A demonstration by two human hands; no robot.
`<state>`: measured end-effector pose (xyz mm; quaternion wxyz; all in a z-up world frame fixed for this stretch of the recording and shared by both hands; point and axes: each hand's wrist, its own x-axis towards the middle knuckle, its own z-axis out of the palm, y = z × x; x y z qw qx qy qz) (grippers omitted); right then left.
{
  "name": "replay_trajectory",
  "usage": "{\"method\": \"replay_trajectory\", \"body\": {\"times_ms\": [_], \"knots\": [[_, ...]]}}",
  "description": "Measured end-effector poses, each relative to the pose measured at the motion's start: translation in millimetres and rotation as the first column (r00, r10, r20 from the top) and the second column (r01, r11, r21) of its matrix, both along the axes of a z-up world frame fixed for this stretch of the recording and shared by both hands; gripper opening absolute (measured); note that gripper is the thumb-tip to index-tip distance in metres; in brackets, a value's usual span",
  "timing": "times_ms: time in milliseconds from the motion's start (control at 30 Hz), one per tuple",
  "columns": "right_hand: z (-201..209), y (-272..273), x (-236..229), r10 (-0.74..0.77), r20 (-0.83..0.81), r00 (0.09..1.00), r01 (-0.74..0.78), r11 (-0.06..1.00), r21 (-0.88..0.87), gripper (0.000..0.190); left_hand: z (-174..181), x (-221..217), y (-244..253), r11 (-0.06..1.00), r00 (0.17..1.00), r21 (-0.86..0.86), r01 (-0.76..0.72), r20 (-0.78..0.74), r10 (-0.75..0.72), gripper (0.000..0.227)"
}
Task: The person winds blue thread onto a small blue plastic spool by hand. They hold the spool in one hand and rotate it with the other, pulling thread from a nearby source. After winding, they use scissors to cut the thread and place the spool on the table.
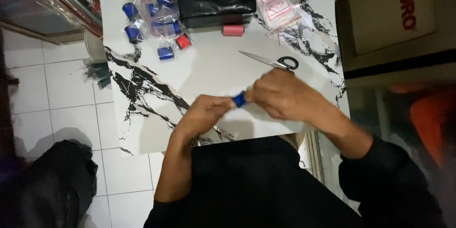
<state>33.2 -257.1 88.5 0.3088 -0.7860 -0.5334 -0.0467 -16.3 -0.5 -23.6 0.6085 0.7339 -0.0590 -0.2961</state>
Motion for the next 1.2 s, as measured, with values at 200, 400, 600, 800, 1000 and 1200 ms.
{"method": "replay_trajectory", "body": {"times_ms": [200, 400, 600, 800, 1000, 1200], "knots": [[-58.9, -5.5, 20.3, 0.020, -0.079, 0.997, -0.017, 0.999, 0.037, 0.011, 62.6, -6.7, -2.6, 0.990, 0.996, -0.111, 0.083, -0.026, -0.087, 0.026], [-22.0, 4.7, -15.2, 0.005, -0.105, 0.994, -0.011, 0.998, -0.063, 0.007, 18.1, 9.5, 8.8, 0.976, 0.983, 0.123, -0.179, 0.052, 0.173, 0.026], [-7.2, 1.0, 4.8, -0.038, 0.021, 0.999, 0.037, 0.999, 0.029, 0.012, 38.5, -5.9, 1.1, 0.989, 0.990, -0.048, 0.137, -0.037, -0.139, 0.023], [-45.3, 2.9, -3.1, 0.043, -0.100, 0.994, -0.051, 0.995, -0.082, 0.007, 81.8, 0.3, 0.1, 0.989, 0.991, -0.075, -0.130, 0.028, 0.133, 0.028], [9.0, 8.4, -15.5, -0.014, 0.061, 0.998, 0.020, 0.995, -0.094, 0.009, 48.8, 10.1, 0.9, 0.972, 0.989, 0.212, -0.102, -0.080, 0.121, 0.027], [-12.9, 0.8, 12.7, -0.058, 0.016, 0.998, 0.058, 0.998, 0.002, 0.013, 71.0, -5.7, -1.3, 0.976, 0.984, -0.128, 0.178, 0.020, -0.177, 0.026]]}}
